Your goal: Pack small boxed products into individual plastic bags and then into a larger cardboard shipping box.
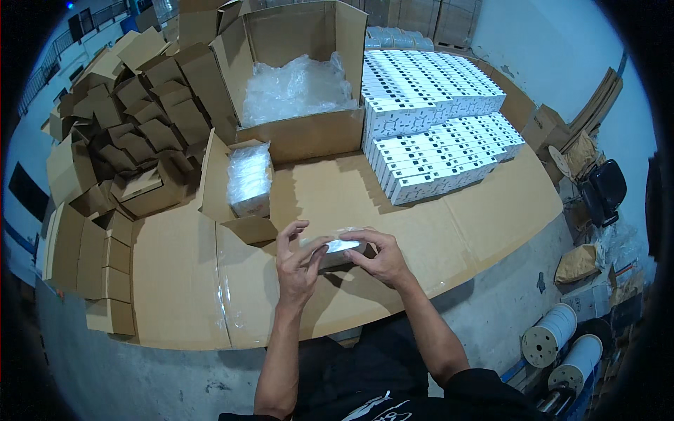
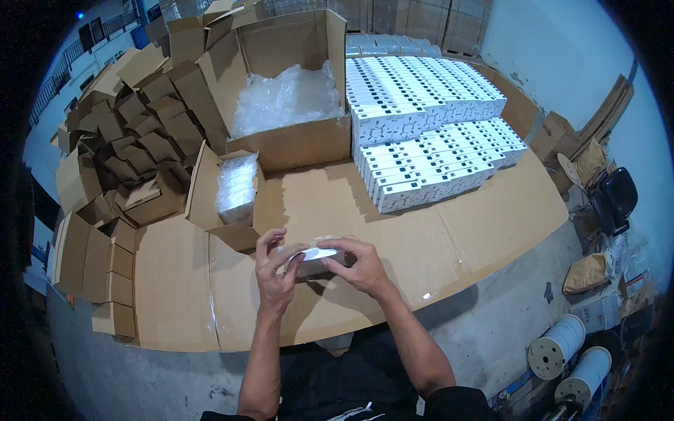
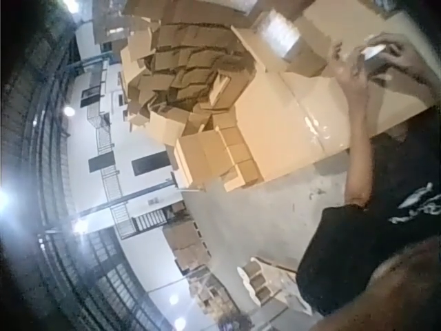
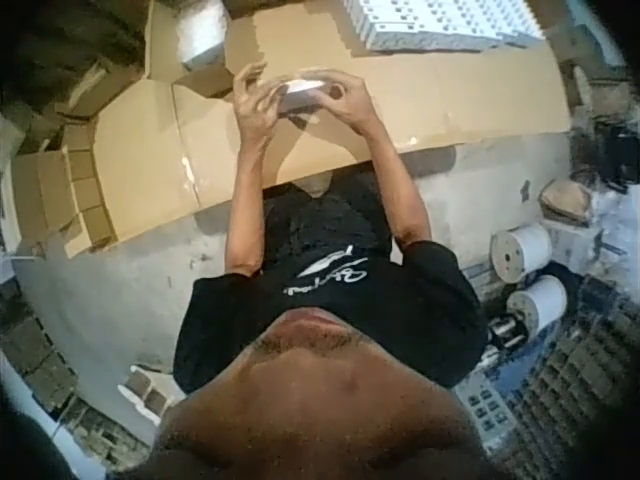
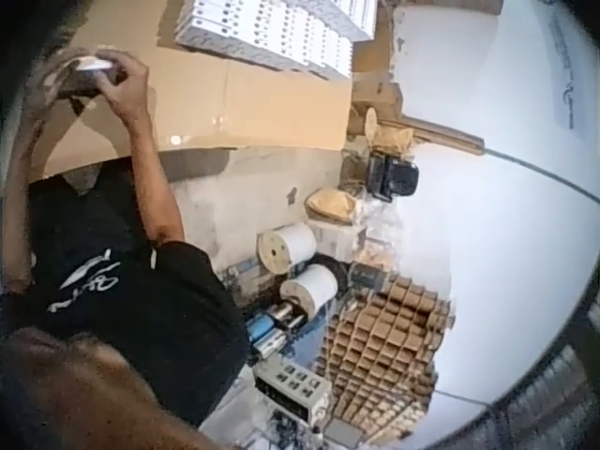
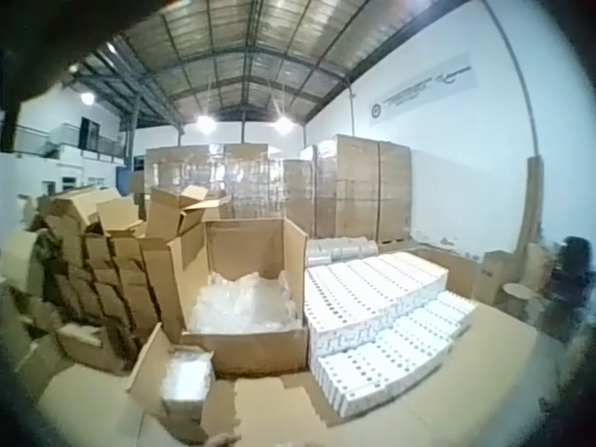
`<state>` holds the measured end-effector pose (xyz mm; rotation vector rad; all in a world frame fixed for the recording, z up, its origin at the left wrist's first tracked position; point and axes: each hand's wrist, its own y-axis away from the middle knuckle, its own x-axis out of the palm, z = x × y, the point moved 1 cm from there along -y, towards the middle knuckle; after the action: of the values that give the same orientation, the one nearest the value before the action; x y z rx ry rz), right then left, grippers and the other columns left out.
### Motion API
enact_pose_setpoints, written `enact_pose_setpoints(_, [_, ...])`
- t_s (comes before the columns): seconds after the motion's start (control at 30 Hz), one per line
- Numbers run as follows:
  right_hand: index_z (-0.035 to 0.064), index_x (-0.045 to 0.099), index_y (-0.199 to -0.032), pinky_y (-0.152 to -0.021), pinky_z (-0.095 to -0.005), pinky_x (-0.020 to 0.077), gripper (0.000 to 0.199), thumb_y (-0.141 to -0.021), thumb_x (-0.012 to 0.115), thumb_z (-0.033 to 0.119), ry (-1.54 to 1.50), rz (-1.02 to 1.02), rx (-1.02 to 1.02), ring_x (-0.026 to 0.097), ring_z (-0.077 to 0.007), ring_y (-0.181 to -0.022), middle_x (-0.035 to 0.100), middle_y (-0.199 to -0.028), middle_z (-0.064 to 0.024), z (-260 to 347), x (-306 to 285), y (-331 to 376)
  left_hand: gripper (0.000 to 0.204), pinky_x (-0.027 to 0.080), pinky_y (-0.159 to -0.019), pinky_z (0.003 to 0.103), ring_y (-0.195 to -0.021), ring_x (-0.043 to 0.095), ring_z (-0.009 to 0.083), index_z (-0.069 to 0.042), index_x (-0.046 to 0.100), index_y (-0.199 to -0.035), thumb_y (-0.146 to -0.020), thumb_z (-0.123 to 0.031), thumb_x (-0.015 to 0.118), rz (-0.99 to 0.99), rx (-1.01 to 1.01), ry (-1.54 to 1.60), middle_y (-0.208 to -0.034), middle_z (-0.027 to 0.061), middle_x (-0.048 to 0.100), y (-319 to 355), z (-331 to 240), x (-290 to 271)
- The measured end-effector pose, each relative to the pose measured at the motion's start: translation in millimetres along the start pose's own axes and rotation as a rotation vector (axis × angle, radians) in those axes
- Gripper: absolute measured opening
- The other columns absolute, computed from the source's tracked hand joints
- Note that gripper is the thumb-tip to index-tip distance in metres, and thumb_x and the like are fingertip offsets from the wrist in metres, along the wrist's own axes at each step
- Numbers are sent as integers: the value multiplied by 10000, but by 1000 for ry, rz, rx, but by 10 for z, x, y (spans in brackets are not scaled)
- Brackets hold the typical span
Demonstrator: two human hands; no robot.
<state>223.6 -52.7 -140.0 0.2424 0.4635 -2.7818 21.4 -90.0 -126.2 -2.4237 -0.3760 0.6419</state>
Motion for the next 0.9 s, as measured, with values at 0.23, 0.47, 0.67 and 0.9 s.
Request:
enact_pose_setpoints(0.23, [32,728,-1148,-803,-293,534,305,-851,782,74,122,49,72,670,-167,-938,711,-1042,-101,164,-62,-1,243,523,-857,364,-1081,613,286,-65,759,-1061,-828,-114,802,256,-95,16,-1122,107,675,-57,-64,-41])
enact_pose_setpoints(0.47, [28,705,-1166,-796,-396,544,298,-876,735,94,355,86,-242,666,-322,-900,673,-1054,-159,269,-171,-74,221,538,-798,325,-880,652,193,13,660,-1104,-922,-93,728,395,-468,358,-1053,103,683,67,161,-21])
enact_pose_setpoints(0.67, [1,673,-1159,-832,-425,537,261,-899,670,17,400,269,-78,657,-371,-949,657,-1073,-186,443,-176,-140,260,535,-830,312,-934,615,155,6,606,-1209,-976,-91,666,471,-542,385,-1051,96,662,76,154,-10])
enact_pose_setpoints(0.9, [-28,650,-1152,-755,-388,561,246,-909,669,5,419,183,-48,680,-314,-877,665,-1011,-181,363,-351,-206,642,477,-1025,419,-1222,570,323,-12,396,-1492,-947,-148,707,307,-364,106,-1370,222,547,233,-19,-104])
